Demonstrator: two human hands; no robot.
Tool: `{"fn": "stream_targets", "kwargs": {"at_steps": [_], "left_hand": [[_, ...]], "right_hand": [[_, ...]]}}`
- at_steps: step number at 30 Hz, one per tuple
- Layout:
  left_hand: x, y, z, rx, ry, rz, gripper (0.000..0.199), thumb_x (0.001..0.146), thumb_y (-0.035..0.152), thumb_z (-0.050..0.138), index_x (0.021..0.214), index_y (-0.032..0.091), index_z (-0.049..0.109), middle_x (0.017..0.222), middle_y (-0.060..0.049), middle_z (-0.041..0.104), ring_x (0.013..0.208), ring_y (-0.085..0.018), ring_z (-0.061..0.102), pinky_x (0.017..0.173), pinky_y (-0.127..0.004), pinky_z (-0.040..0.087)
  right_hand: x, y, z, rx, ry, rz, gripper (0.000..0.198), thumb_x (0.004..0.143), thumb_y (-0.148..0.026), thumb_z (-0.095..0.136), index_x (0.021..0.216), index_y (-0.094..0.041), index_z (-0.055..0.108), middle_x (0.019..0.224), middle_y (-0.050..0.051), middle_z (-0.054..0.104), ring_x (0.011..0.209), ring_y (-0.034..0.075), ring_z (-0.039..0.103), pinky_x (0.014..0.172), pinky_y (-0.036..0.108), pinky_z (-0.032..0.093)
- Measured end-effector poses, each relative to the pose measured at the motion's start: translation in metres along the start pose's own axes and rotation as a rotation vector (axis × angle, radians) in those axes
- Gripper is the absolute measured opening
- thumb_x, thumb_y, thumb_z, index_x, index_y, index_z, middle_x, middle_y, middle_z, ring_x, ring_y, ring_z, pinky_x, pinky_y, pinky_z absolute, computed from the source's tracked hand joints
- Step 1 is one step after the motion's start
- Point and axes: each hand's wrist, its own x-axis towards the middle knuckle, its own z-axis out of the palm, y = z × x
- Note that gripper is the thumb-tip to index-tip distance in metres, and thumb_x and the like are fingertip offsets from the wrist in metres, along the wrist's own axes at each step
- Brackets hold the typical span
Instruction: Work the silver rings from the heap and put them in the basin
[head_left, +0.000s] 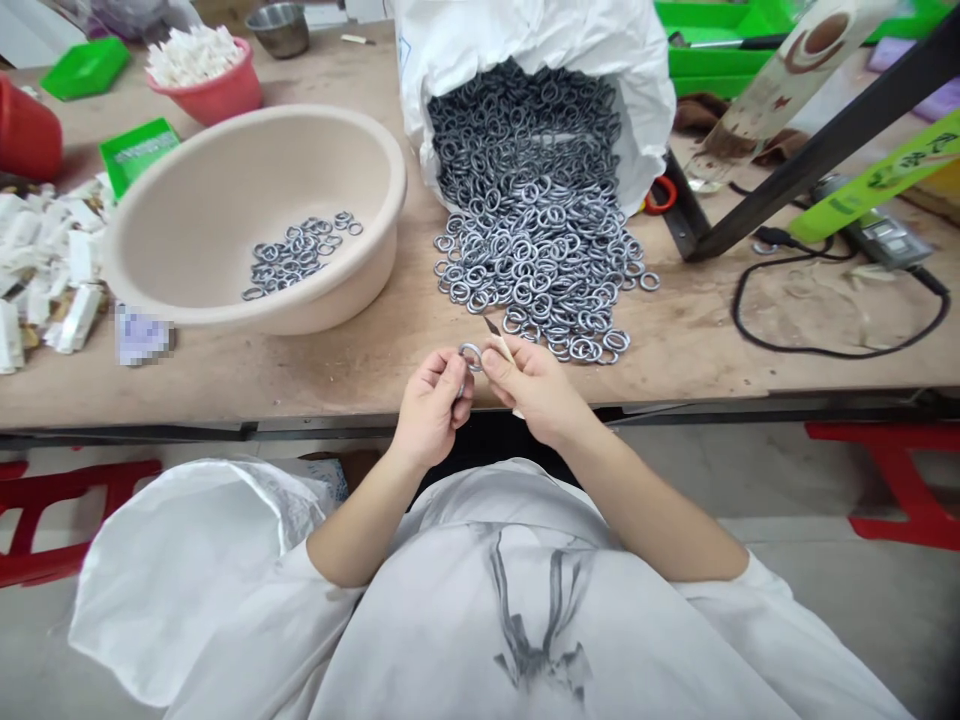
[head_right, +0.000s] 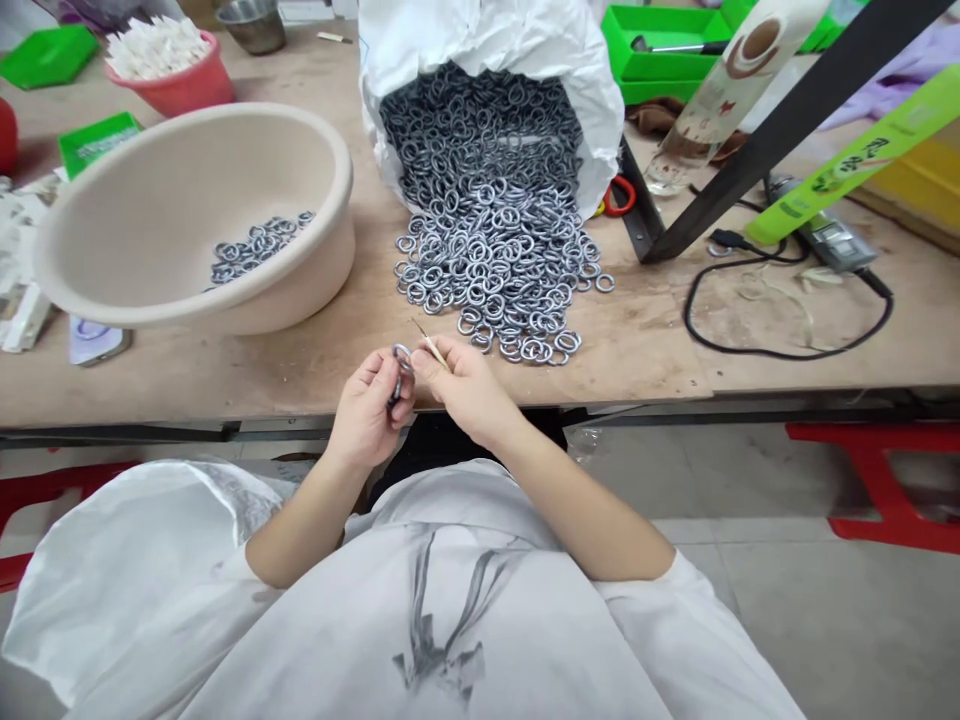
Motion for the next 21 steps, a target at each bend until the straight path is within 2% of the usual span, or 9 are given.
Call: {"fn": "stream_targets", "kwargs": {"at_steps": [4,8,12,14,17,21], "left_hand": [[-0.004,-0.007,0.007,0.000,-0.001,0.035,0.043,0.073,0.051,0.078,0.077,0.019,0.051,0.055,0.009,0.044,0.039,-0.001,0.029,0.036,-0.013,0.019],[-0.008,-0.009,0.005,0.034,-0.072,0.010,0.041,0.075,0.050,0.076,0.071,0.018,0.051,0.049,0.009,0.038,0.037,-0.002,0.023,0.036,-0.014,0.016],[-0.010,-0.007,0.003,0.053,-0.118,-0.019,0.041,0.077,0.049,0.074,0.067,0.017,0.050,0.047,0.008,0.037,0.037,-0.002,0.022,0.035,-0.014,0.016],[-0.011,-0.006,0.003,0.037,-0.117,-0.017,0.042,0.078,0.049,0.074,0.066,0.017,0.049,0.046,0.009,0.036,0.036,-0.002,0.021,0.035,-0.014,0.017],[-0.010,-0.004,0.003,0.012,-0.097,-0.024,0.040,0.078,0.046,0.074,0.067,0.018,0.047,0.045,0.009,0.035,0.035,-0.002,0.020,0.034,-0.014,0.017],[-0.010,-0.002,0.005,0.004,-0.068,-0.062,0.038,0.077,0.044,0.075,0.069,0.018,0.048,0.045,0.011,0.033,0.034,-0.002,0.019,0.034,-0.014,0.016]], "right_hand": [[-0.010,0.007,0.011,0.058,0.073,-0.027,0.042,0.081,-0.063,0.063,0.087,-0.024,0.050,0.071,-0.003,0.056,0.061,0.013,0.055,0.056,0.026,0.047],[-0.012,0.008,0.005,-0.106,0.135,-0.148,0.032,0.085,-0.050,0.064,0.098,-0.023,0.056,0.086,0.001,0.063,0.078,0.015,0.059,0.070,0.028,0.050],[-0.015,-0.001,-0.008,-0.339,0.165,-0.226,0.025,0.091,-0.044,0.057,0.089,-0.019,0.060,0.076,-0.001,0.058,0.070,0.013,0.053,0.067,0.026,0.042],[-0.019,-0.006,-0.013,-0.495,0.130,-0.290,0.028,0.093,-0.044,0.056,0.086,-0.018,0.062,0.071,-0.002,0.056,0.064,0.012,0.049,0.063,0.026,0.037],[-0.027,-0.008,-0.014,-0.708,0.057,-0.418,0.033,0.096,-0.044,0.054,0.077,-0.018,0.060,0.066,-0.002,0.052,0.060,0.011,0.044,0.061,0.026,0.031],[-0.031,-0.005,-0.011,-0.877,0.053,-0.514,0.038,0.096,-0.045,0.054,0.070,-0.019,0.056,0.063,-0.002,0.050,0.059,0.011,0.041,0.060,0.028,0.026]]}}
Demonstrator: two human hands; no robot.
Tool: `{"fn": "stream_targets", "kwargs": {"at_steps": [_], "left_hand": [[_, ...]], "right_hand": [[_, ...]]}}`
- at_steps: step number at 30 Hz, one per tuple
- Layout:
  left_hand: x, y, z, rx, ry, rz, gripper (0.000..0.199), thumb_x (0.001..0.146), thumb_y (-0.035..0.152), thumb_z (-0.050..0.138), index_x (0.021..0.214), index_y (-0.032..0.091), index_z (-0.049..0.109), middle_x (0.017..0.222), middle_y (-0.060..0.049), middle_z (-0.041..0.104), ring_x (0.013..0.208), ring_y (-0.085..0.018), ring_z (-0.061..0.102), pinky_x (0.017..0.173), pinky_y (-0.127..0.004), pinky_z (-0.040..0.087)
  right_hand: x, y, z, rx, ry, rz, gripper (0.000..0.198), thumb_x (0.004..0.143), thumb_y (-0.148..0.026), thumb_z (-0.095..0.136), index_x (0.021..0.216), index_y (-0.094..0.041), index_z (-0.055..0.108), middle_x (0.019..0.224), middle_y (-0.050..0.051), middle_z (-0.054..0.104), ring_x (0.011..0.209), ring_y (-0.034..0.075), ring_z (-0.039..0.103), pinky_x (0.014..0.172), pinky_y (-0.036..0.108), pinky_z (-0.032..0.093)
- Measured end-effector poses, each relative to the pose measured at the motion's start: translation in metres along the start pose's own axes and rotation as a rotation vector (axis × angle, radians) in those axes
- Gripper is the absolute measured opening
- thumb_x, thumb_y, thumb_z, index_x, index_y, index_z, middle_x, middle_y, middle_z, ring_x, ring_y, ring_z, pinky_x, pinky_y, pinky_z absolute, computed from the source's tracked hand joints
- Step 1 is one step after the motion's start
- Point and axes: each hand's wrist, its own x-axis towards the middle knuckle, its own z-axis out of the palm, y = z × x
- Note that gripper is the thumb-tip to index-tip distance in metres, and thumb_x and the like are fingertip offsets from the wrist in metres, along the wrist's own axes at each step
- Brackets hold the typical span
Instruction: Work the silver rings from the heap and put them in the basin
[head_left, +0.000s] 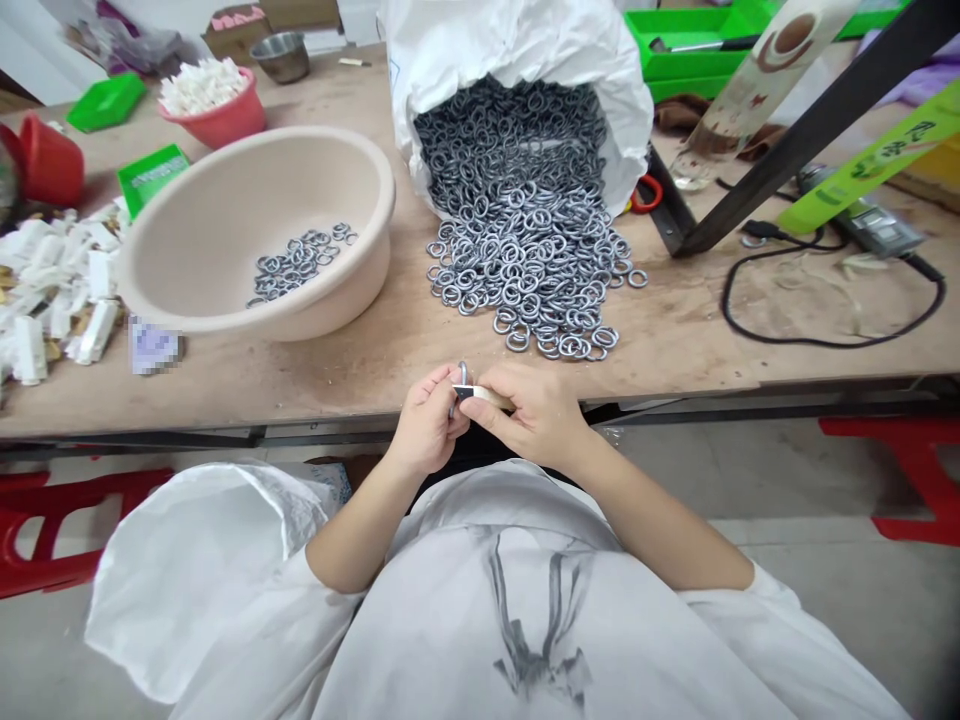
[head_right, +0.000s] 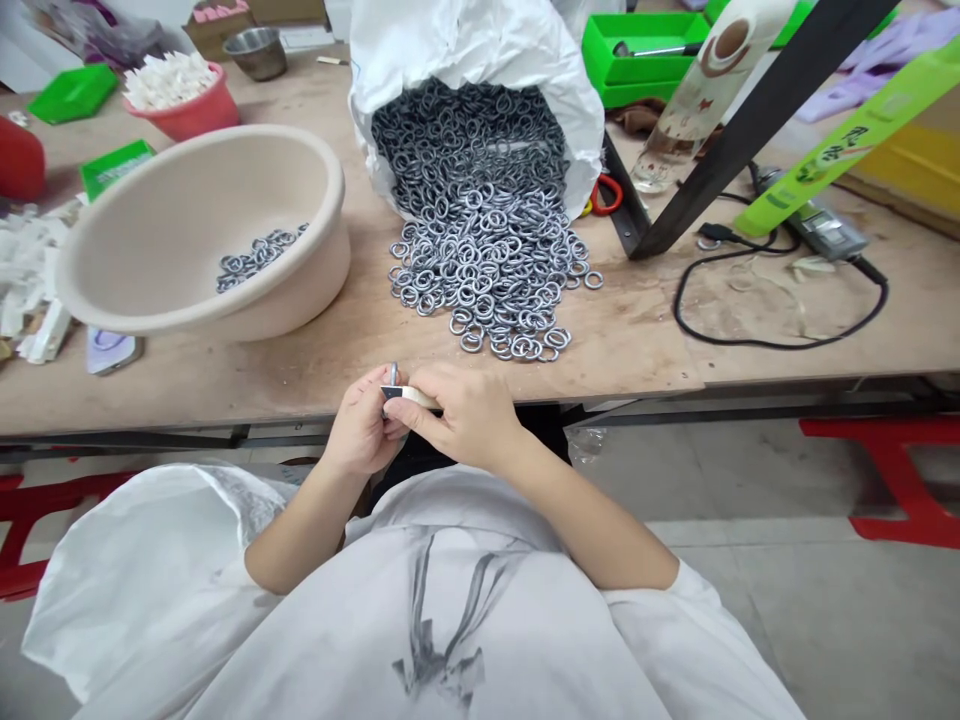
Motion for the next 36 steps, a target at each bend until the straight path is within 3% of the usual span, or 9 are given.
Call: {"fn": "stream_targets", "kwargs": {"at_steps": [4,10,13,16,18,22,25,32,36], "left_hand": [[-0.002,-0.002,0.002,0.006,0.003,-0.012,0.038,0.075,0.045,0.076,0.070,0.018,0.050,0.044,0.011,0.034,0.034,-0.002,0.020,0.034,-0.014,0.016],[-0.007,0.009,-0.003,0.189,-0.017,0.073,0.043,0.076,0.052,0.074,0.065,0.018,0.051,0.048,0.008,0.038,0.038,-0.004,0.025,0.036,-0.018,0.018],[0.007,0.054,-0.021,0.489,0.204,0.543,0.035,0.085,0.048,0.067,0.072,0.018,0.054,0.058,0.004,0.049,0.047,-0.007,0.038,0.043,-0.021,0.029],[0.032,0.120,-0.046,1.051,0.613,1.099,0.027,0.096,0.035,0.052,0.082,0.015,0.063,0.079,-0.004,0.062,0.080,-0.015,0.058,0.081,-0.032,0.045],[0.049,0.157,-0.060,1.435,0.817,0.982,0.031,0.094,0.036,0.051,0.102,0.011,0.068,0.097,-0.011,0.066,0.102,-0.025,0.061,0.098,-0.046,0.040],[0.065,0.186,-0.069,1.763,0.730,0.417,0.040,0.089,0.053,0.052,0.097,0.018,0.070,0.101,-0.014,0.066,0.114,-0.040,0.057,0.100,-0.060,0.034],[0.063,0.176,-0.063,1.759,0.591,0.279,0.050,0.089,0.066,0.042,0.066,0.025,0.061,0.072,-0.010,0.057,0.107,-0.038,0.057,0.095,-0.053,0.036],[0.031,0.114,-0.038,1.668,0.490,0.795,0.033,0.091,0.051,0.056,0.091,0.020,0.067,0.092,-0.010,0.068,0.111,-0.031,0.056,0.109,-0.054,0.027],[0.015,0.053,-0.018,1.281,0.040,0.811,0.031,0.100,0.041,0.044,0.103,0.021,0.068,0.103,-0.009,0.070,0.104,-0.023,0.060,0.099,-0.041,0.041]], "right_hand": [[0.002,0.003,0.000,-0.070,-0.009,0.001,0.045,0.097,-0.049,0.049,0.064,-0.019,0.053,0.061,-0.001,0.051,0.059,0.012,0.042,0.060,0.028,0.025],[0.016,0.032,-0.009,-0.248,-0.001,0.380,0.042,0.098,-0.051,0.046,0.076,-0.020,0.064,0.069,0.002,0.063,0.064,0.016,0.052,0.059,0.028,0.025],[0.028,0.047,-0.010,-0.439,-0.033,0.464,0.031,0.095,-0.048,0.053,0.097,-0.021,0.069,0.093,0.006,0.072,0.077,0.021,0.061,0.061,0.029,0.028],[0.043,0.056,-0.006,-0.620,-0.090,0.488,0.026,0.093,-0.041,0.058,0.106,-0.021,0.068,0.107,0.010,0.071,0.083,0.025,0.064,0.063,0.030,0.031],[0.052,0.058,-0.004,-0.680,-0.118,0.501,0.023,0.094,-0.036,0.057,0.105,-0.019,0.068,0.108,0.012,0.071,0.082,0.026,0.065,0.063,0.031,0.033],[0.060,0.060,-0.005,-0.635,-0.093,0.505,0.019,0.093,-0.029,0.056,0.101,-0.019,0.070,0.104,0.013,0.070,0.083,0.026,0.064,0.065,0.032,0.036],[0.056,0.063,-0.009,-0.466,0.031,0.476,0.017,0.092,-0.029,0.057,0.098,-0.020,0.070,0.102,0.011,0.069,0.087,0.025,0.061,0.069,0.032,0.038],[0.038,0.051,-0.014,0.587,0.204,0.542,0.024,0.084,-0.042,0.066,0.081,-0.019,0.061,0.070,-0.002,0.056,0.057,0.010,0.047,0.054,0.025,0.036],[0.028,0.028,-0.010,0.957,0.095,0.600,0.039,0.074,-0.054,0.075,0.076,-0.018,0.060,0.069,-0.003,0.057,0.049,0.006,0.042,0.044,0.022,0.028]]}}
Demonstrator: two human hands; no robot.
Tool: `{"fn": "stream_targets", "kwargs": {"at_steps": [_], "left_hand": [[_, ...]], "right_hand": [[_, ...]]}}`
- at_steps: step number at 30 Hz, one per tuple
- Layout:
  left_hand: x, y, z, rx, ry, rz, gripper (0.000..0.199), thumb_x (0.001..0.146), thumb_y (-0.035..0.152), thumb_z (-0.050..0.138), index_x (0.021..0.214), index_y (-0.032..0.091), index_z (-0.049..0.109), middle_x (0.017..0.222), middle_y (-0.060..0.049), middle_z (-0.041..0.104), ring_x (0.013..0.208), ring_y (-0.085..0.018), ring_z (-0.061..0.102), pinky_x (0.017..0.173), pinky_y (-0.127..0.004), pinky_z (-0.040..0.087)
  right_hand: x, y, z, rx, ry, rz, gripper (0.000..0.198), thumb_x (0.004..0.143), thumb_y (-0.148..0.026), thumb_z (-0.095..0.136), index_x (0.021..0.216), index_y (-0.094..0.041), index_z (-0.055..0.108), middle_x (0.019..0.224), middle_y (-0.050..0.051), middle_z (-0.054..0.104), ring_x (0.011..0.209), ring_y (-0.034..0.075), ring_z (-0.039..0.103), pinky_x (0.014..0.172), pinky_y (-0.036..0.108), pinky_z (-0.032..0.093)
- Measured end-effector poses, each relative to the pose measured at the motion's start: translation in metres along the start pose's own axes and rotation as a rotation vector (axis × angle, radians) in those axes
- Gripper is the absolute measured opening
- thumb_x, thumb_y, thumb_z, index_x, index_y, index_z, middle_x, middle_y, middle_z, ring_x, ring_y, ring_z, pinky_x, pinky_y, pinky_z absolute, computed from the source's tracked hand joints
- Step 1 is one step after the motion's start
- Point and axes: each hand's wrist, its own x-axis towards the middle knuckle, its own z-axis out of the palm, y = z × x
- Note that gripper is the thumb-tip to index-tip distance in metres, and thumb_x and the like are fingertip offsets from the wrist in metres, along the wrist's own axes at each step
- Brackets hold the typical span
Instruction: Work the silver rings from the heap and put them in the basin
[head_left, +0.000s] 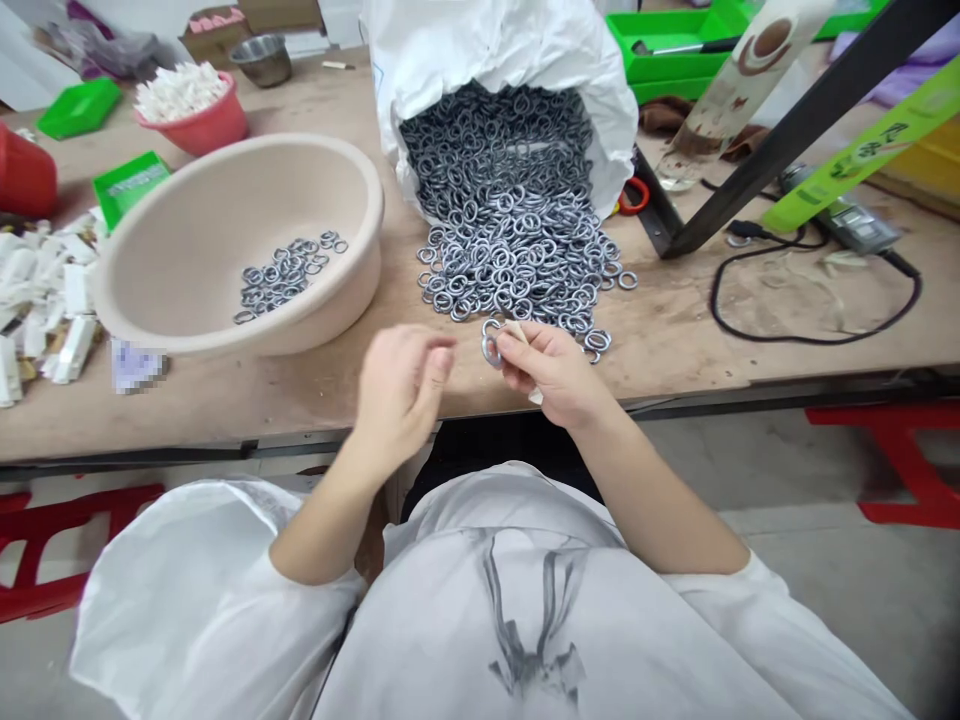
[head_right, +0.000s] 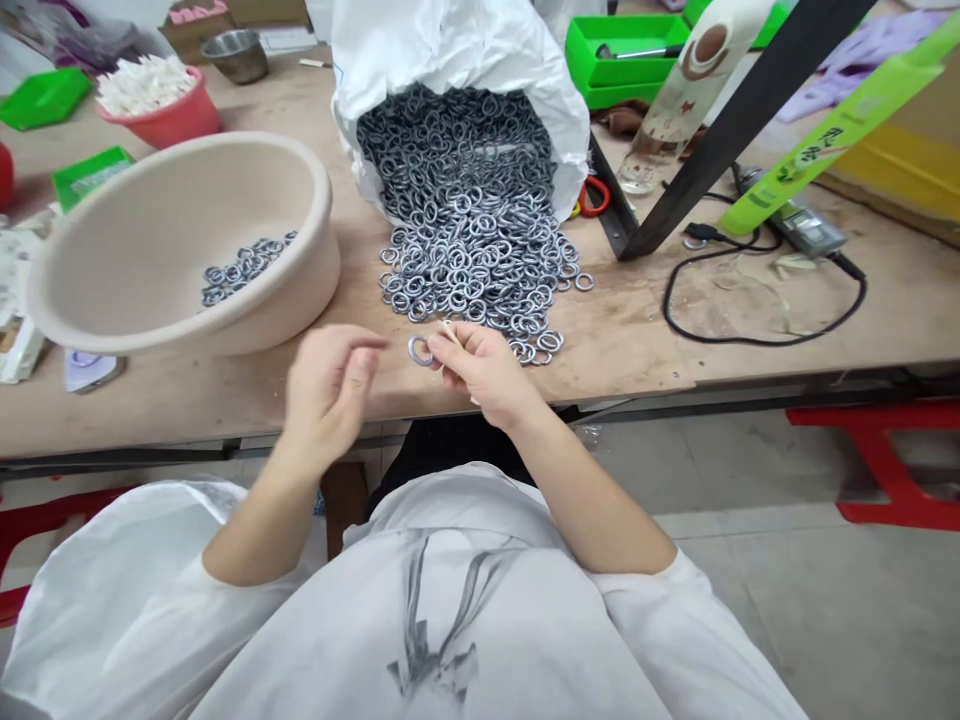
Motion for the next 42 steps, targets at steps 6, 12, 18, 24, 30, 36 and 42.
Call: {"fn": "stream_targets", "kwargs": {"at_steps": [6,12,18,24,30,36,42], "left_hand": [[-0.028,0.009,0.057,-0.661,-0.038,-0.297,0.034,0.094,0.049,0.055,0.111,0.020,0.063,0.108,-0.008,0.069,0.093,-0.018,0.063,0.087,-0.032,0.049],[-0.028,0.018,0.050,-0.820,-0.022,-0.435,0.035,0.090,0.049,0.062,0.074,0.017,0.062,0.072,-0.001,0.060,0.071,-0.013,0.054,0.071,-0.026,0.045],[-0.031,0.026,0.050,-1.084,-0.054,-0.620,0.037,0.079,0.052,0.073,0.072,0.017,0.062,0.061,0.001,0.052,0.059,-0.011,0.046,0.058,-0.024,0.041],[-0.028,0.032,0.046,-1.194,-0.053,-0.681,0.041,0.082,0.050,0.069,0.063,0.018,0.051,0.059,0.002,0.046,0.056,-0.009,0.043,0.055,-0.022,0.039],[-0.023,0.035,0.039,-1.207,0.067,-0.823,0.030,0.076,0.038,0.074,0.067,0.017,0.054,0.061,0.003,0.049,0.052,-0.006,0.042,0.050,-0.018,0.037],[-0.027,0.036,0.039,-1.246,0.031,-0.828,0.030,0.074,0.036,0.075,0.065,0.017,0.053,0.058,0.004,0.047,0.051,-0.006,0.041,0.049,-0.018,0.037],[-0.034,0.034,0.037,-1.276,-0.122,-0.679,0.042,0.083,0.047,0.069,0.060,0.018,0.050,0.056,0.002,0.046,0.054,-0.009,0.045,0.064,-0.025,0.047]], "right_hand": [[-0.014,0.019,0.024,0.055,0.127,-0.109,0.040,0.075,-0.054,0.076,0.078,-0.021,0.055,0.068,-0.005,0.052,0.055,0.007,0.042,0.050,0.021,0.036],[-0.021,0.028,0.023,-0.275,0.236,-0.406,0.026,0.091,-0.048,0.061,0.099,-0.024,0.061,0.089,0.001,0.062,0.081,0.016,0.058,0.077,0.031,0.049],[-0.024,0.018,0.017,-0.473,0.061,-0.473,0.042,0.087,-0.063,0.060,0.090,-0.022,0.066,0.087,0.004,0.064,0.083,0.020,0.061,0.079,0.036,0.049],[-0.023,0.017,0.014,-0.436,0.047,-0.393,0.052,0.097,-0.065,0.038,0.084,-0.021,0.061,0.075,0.002,0.061,0.070,0.016,0.058,0.067,0.030,0.045],[-0.033,0.008,0.013,-0.959,-0.009,-0.599,0.052,0.101,-0.057,0.035,0.074,-0.019,0.060,0.070,0.002,0.056,0.064,0.014,0.048,0.063,0.029,0.034],[-0.031,0.012,0.015,-1.107,-0.008,-0.578,0.061,0.100,-0.063,0.025,0.071,-0.020,0.057,0.068,0.003,0.057,0.065,0.016,0.048,0.063,0.030,0.029],[0.000,0.012,-0.004,-1.257,0.197,-0.229,0.049,0.102,-0.052,0.033,0.085,-0.020,0.065,0.079,0.005,0.066,0.071,0.018,0.058,0.061,0.029,0.029]]}}
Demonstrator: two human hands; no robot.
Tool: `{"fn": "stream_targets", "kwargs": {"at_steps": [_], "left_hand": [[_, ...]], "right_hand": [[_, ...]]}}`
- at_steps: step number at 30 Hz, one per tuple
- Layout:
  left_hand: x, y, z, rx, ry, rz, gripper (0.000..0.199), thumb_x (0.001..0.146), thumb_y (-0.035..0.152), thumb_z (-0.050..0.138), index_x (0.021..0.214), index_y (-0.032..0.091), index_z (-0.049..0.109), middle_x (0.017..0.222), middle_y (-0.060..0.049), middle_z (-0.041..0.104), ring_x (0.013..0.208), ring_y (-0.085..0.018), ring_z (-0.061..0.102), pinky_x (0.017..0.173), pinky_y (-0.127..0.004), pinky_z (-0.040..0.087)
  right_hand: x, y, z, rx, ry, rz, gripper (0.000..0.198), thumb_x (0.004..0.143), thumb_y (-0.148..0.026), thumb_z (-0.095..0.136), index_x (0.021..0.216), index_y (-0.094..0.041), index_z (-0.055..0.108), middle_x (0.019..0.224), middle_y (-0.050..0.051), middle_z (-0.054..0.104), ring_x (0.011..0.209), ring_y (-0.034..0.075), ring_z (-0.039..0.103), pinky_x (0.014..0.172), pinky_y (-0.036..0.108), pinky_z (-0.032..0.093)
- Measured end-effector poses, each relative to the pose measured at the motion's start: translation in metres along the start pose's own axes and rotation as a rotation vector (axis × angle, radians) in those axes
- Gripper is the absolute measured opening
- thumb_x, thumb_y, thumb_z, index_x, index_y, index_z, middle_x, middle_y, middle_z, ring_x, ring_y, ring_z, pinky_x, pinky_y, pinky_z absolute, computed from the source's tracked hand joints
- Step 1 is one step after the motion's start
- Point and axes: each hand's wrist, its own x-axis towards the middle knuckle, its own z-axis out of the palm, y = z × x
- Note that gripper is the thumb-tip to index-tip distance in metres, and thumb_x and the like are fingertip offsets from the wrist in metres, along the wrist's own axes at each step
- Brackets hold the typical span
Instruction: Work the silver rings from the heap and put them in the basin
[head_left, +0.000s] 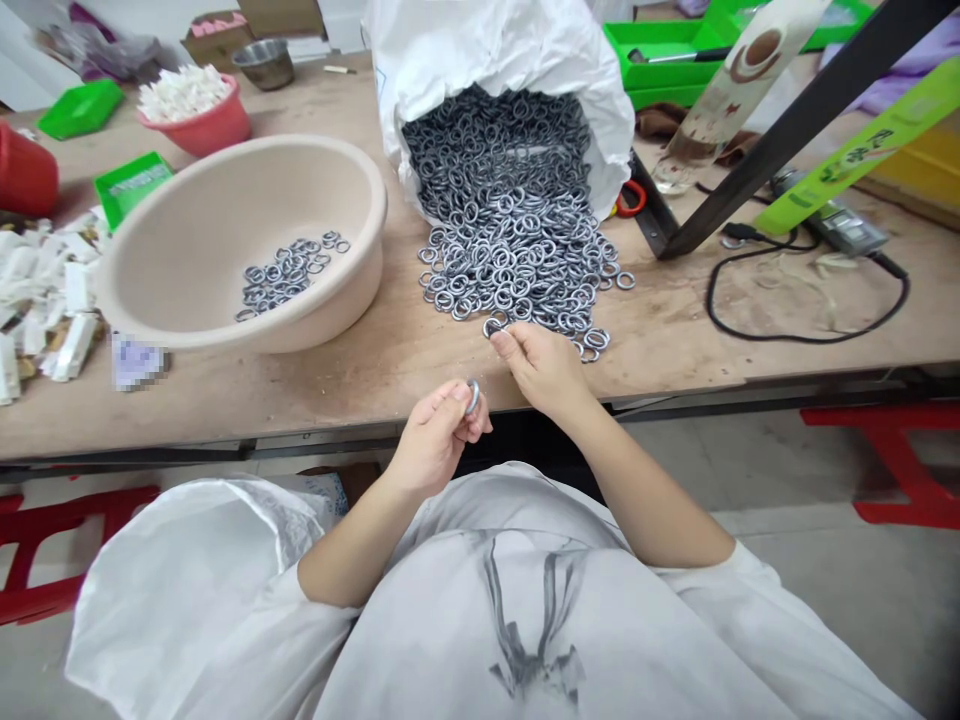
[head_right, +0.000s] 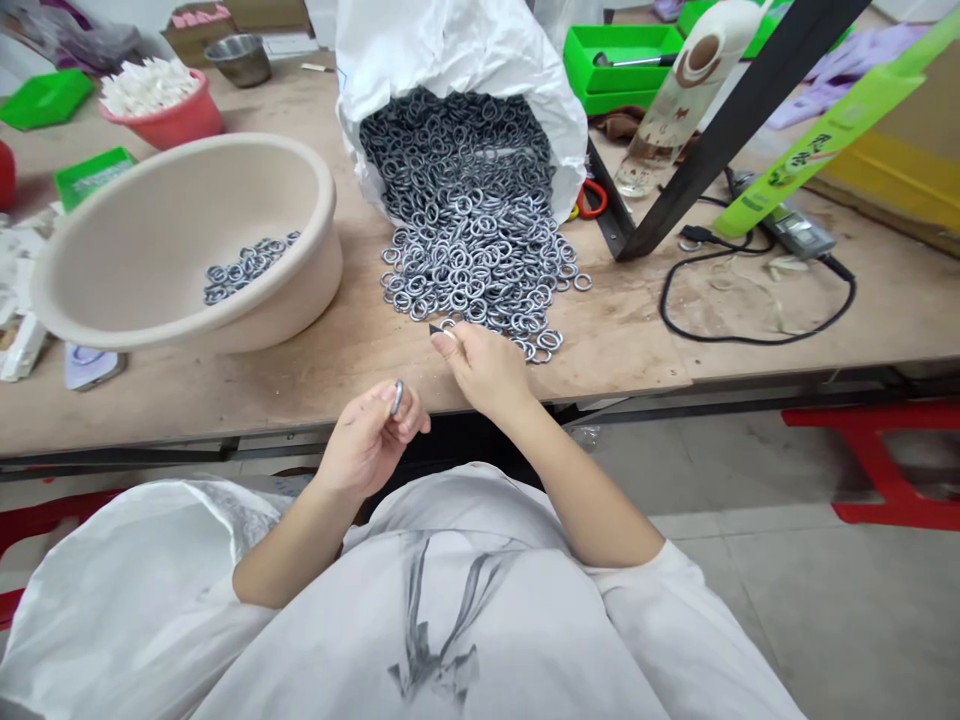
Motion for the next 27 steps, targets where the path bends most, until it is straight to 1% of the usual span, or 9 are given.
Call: {"fn": "stream_targets", "kwargs": {"at_steps": [4,8,10,12,15,17,20,23,27], "left_hand": [[0.004,0.002,-0.010,-0.014,0.078,0.020,0.031,0.078,0.042,0.077,0.072,0.015,0.063,0.069,-0.001,0.062,0.060,-0.009,0.054,0.066,-0.023,0.050],[0.012,0.003,-0.024,-0.037,0.139,-0.001,0.034,0.072,0.031,0.081,0.101,0.015,0.070,0.075,-0.003,0.071,0.063,-0.009,0.063,0.066,-0.021,0.053],[0.015,0.004,-0.029,-0.067,0.156,-0.018,0.034,0.072,0.025,0.077,0.103,0.015,0.069,0.076,-0.004,0.072,0.064,-0.010,0.065,0.068,-0.023,0.055],[0.016,0.003,-0.031,-0.113,0.147,-0.060,0.029,0.071,0.024,0.073,0.098,0.014,0.068,0.080,-0.004,0.072,0.066,-0.012,0.066,0.068,-0.025,0.057],[0.018,0.000,-0.025,-0.184,0.088,-0.143,0.028,0.077,0.035,0.071,0.093,0.013,0.067,0.084,-0.005,0.068,0.067,-0.012,0.065,0.061,-0.024,0.055],[0.018,-0.003,-0.017,-0.203,0.070,-0.147,0.031,0.081,0.043,0.070,0.089,0.014,0.065,0.076,-0.002,0.063,0.064,-0.011,0.060,0.055,-0.021,0.051],[0.018,-0.007,-0.008,-0.171,0.076,-0.103,0.033,0.080,0.047,0.074,0.083,0.016,0.061,0.065,0.002,0.054,0.057,-0.008,0.052,0.050,-0.018,0.044],[0.016,-0.007,-0.006,-0.129,0.074,-0.096,0.037,0.076,0.047,0.078,0.078,0.016,0.058,0.063,0.004,0.051,0.053,-0.005,0.046,0.049,-0.016,0.039],[0.011,-0.005,-0.008,-0.079,0.041,-0.093,0.038,0.074,0.047,0.079,0.076,0.016,0.058,0.061,0.004,0.050,0.049,-0.005,0.041,0.046,-0.017,0.033]], "right_hand": [[0.023,0.003,0.006,-0.283,-0.032,0.026,0.033,0.095,-0.047,0.055,0.108,-0.020,0.069,0.108,0.011,0.068,0.083,0.023,0.064,0.061,0.029,0.031],[0.035,0.000,0.008,-0.352,-0.085,0.046,0.024,0.094,-0.033,0.055,0.103,-0.017,0.070,0.108,0.015,0.067,0.084,0.025,0.065,0.063,0.031,0.035],[0.034,-0.001,0.006,-0.204,-0.046,0.037,0.020,0.094,-0.029,0.055,0.099,-0.017,0.069,0.106,0.013,0.067,0.086,0.025,0.064,0.067,0.032,0.039],[0.028,-0.001,0.004,0.103,-0.018,-0.004,0.017,0.093,-0.029,0.055,0.094,-0.018,0.068,0.097,0.008,0.067,0.086,0.022,0.062,0.072,0.032,0.042],[0.008,-0.006,0.008,0.670,-0.060,-0.050,0.019,0.092,-0.037,0.057,0.090,-0.019,0.065,0.083,0.002,0.063,0.079,0.017,0.059,0.074,0.030,0.046],[-0.006,-0.011,0.013,0.881,-0.083,-0.049,0.025,0.091,-0.045,0.059,0.089,-0.020,0.065,0.081,0.000,0.059,0.074,0.015,0.058,0.070,0.030,0.048],[-0.022,-0.016,0.019,0.869,-0.012,-0.065,0.029,0.087,-0.050,0.065,0.084,-0.021,0.066,0.079,0.000,0.055,0.076,0.016,0.057,0.072,0.032,0.048],[-0.026,-0.016,0.020,0.867,0.055,-0.047,0.031,0.081,-0.050,0.072,0.092,-0.022,0.065,0.080,0.000,0.058,0.078,0.017,0.057,0.074,0.032,0.049],[-0.019,-0.015,0.011,0.866,0.008,-0.142,0.035,0.080,-0.050,0.073,0.100,-0.021,0.067,0.087,0.002,0.064,0.080,0.017,0.059,0.076,0.032,0.048]]}}
